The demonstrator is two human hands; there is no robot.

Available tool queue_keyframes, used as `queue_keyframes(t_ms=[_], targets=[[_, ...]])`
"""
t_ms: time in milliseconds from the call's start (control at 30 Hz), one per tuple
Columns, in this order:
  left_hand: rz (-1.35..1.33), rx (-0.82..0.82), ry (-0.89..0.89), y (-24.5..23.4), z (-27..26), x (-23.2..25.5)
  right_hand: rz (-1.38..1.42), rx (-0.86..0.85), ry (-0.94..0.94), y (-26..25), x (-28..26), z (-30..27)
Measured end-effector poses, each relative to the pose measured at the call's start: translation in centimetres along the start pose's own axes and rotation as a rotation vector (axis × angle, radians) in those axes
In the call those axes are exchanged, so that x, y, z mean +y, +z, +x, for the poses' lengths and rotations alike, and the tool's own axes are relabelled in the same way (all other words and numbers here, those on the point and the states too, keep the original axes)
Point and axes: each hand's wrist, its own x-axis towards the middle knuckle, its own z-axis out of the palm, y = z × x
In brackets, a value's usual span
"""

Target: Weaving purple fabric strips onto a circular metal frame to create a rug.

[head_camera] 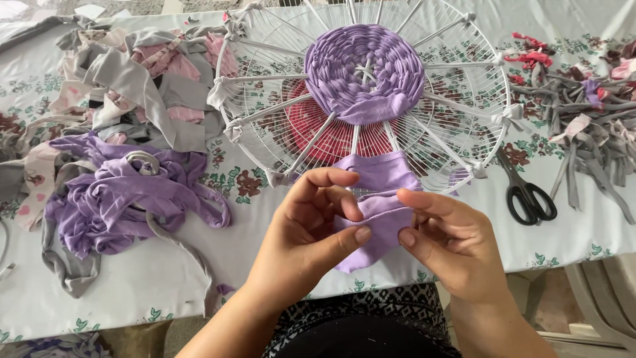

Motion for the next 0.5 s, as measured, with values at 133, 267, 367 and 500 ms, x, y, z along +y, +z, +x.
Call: queue_keyframes(t_ms=[133, 267, 367, 500], targets=[[0.291, 0.027, 0.074, 0.9, 0.2, 0.8, -0.263, -0.012, 0.012, 0.0, -0.2, 1.4], [0.575, 0.029, 0.107, 1.6, 0.5, 1.4, -0.502, -0.109, -0.047, 2.0, -1.9, 2.7], [0.429, 0.031, 0.152, 0.6, 0.5, 1.1, -0.483, -0.082, -0.067, 2.0, -2.3, 2.9], [0.745, -0.227, 0.216, -0.8, 1.1, 0.2, -0.356, -0.101, -0.076, 0.9, -2.0, 3.2]])
